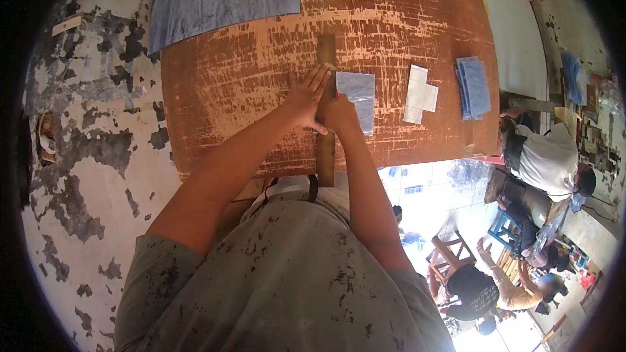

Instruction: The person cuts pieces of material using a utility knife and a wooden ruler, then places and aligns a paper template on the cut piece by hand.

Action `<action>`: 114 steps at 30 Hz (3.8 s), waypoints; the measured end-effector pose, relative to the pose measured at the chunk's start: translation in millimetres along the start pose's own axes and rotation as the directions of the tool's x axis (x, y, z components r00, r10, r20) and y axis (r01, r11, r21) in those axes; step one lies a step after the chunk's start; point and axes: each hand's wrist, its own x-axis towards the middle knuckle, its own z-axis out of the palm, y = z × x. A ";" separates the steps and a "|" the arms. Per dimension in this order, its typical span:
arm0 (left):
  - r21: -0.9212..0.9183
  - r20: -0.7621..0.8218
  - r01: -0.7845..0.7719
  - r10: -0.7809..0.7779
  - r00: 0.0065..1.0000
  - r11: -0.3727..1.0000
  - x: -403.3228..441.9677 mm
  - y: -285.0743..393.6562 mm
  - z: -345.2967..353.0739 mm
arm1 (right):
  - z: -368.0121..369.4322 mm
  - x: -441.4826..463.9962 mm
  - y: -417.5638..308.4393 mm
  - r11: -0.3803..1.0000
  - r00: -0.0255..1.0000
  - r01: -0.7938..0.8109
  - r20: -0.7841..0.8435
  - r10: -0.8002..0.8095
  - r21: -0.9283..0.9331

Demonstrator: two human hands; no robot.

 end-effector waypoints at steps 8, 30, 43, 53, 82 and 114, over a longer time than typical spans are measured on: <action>-0.009 -0.010 0.023 -0.023 1.000 1.000 -1.3 2.7 0.2 | 18.5 -52.0 15.7 0.992 0.999 -0.053 0.018 0.052 0.111; -0.007 0.000 0.001 -0.001 1.000 1.000 0.5 1.6 2.2 | -28.4 -12.9 -2.2 0.962 0.978 -0.089 -0.161 0.134 0.257; 0.012 -0.009 -0.007 0.007 1.000 1.000 -0.8 1.6 3.2 | -18.2 26.7 -2.7 0.973 0.987 0.120 0.126 -0.097 -0.196; -0.003 -0.018 0.022 -0.022 1.000 1.000 -0.6 2.4 1.5 | 34.8 -67.9 30.1 0.984 0.995 -0.088 0.059 0.080 0.155; -0.198 -0.198 -0.050 0.011 0.980 0.979 -19.3 -25.5 37.3 | 7.5 -68.5 65.5 0.959 0.852 -0.215 -0.444 0.277 0.186; -0.724 -0.278 0.254 -0.609 0.743 0.641 -54.6 105.3 48.3 | -304.5 28.1 475.1 0.995 0.871 0.080 -0.490 -0.040 0.060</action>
